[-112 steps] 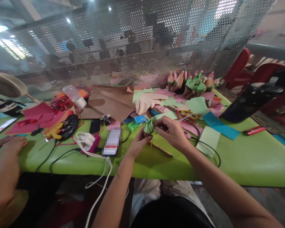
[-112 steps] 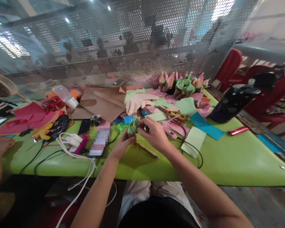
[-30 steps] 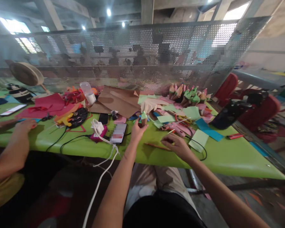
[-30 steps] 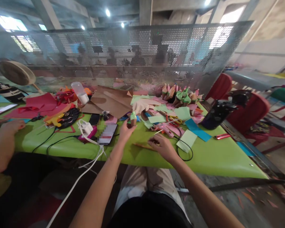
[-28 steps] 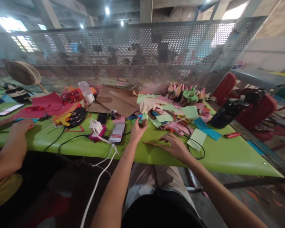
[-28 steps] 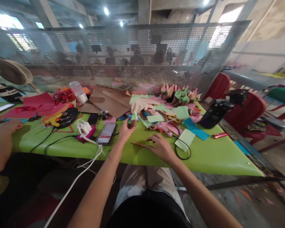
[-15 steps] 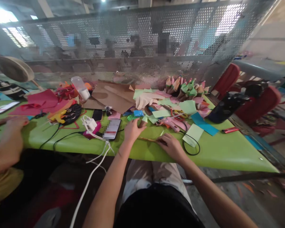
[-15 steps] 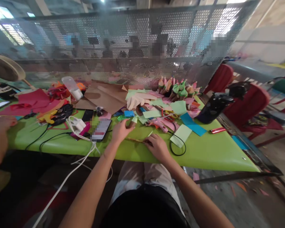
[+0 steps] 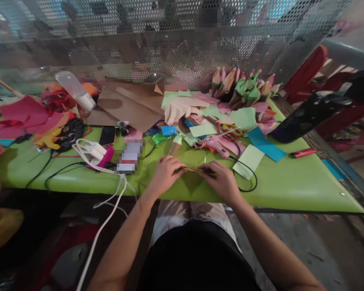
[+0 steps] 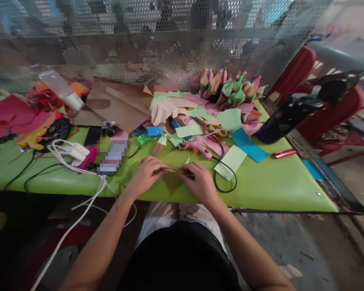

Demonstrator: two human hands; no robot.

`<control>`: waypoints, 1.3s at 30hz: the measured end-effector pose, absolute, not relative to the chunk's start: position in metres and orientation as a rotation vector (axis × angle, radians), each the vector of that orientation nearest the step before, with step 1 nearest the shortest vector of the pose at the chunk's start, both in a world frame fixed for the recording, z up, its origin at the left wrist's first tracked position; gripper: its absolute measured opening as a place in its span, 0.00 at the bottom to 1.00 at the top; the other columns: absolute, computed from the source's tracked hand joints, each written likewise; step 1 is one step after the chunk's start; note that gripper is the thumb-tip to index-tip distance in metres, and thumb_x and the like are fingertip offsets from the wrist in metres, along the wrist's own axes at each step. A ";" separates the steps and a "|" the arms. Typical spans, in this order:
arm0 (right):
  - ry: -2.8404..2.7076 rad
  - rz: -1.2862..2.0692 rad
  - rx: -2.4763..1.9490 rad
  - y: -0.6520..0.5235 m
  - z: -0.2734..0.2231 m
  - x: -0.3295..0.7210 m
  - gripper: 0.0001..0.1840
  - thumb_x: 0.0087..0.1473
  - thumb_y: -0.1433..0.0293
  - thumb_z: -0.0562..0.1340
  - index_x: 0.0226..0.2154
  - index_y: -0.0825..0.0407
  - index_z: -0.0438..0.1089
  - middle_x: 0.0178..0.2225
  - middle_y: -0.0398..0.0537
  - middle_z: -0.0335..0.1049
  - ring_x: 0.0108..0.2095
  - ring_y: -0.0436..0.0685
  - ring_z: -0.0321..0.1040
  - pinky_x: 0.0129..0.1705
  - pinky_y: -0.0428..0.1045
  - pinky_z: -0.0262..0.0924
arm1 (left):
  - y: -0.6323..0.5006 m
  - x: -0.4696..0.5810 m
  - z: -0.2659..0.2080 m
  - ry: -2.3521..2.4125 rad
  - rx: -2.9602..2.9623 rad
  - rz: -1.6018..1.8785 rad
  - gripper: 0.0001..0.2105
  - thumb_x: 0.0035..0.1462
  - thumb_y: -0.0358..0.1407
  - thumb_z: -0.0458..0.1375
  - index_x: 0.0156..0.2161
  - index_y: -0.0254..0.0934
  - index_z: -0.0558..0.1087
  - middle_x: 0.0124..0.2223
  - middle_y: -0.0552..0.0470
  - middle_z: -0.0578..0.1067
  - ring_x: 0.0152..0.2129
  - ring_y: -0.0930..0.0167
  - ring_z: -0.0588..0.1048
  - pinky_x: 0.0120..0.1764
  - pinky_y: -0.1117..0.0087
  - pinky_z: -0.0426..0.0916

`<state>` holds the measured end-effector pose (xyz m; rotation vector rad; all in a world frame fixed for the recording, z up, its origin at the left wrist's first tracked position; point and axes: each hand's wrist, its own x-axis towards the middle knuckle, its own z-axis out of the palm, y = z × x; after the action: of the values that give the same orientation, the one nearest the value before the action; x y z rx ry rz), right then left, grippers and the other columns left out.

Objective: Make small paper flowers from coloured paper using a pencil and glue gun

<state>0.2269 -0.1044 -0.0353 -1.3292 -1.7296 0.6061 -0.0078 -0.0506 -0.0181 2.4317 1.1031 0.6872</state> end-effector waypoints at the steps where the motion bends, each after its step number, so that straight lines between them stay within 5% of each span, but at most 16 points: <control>1: -1.714 0.625 -1.329 -0.105 -0.035 0.227 0.10 0.62 0.66 0.64 0.44 0.48 0.80 0.35 0.49 0.77 0.36 0.59 0.74 0.40 0.52 0.69 | -0.051 -0.009 -0.018 1.100 2.415 0.701 0.06 0.65 0.36 0.63 0.44 0.41 0.82 0.40 0.47 0.83 0.43 0.62 0.75 0.51 0.58 0.66; 39: -1.735 0.335 -1.264 -0.123 -0.023 0.223 0.07 0.63 0.69 0.67 0.36 0.43 0.82 0.31 0.47 0.78 0.34 0.58 0.75 0.36 0.53 0.70 | -0.065 -0.008 -0.009 0.950 2.285 0.740 0.12 0.69 0.43 0.59 0.41 0.41 0.81 0.33 0.51 0.81 0.34 0.66 0.75 0.49 0.60 0.66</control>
<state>0.2232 -0.1227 -0.0229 -1.2639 -1.7353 0.3347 -0.0080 -0.0653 -0.0094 2.2849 0.9496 0.7396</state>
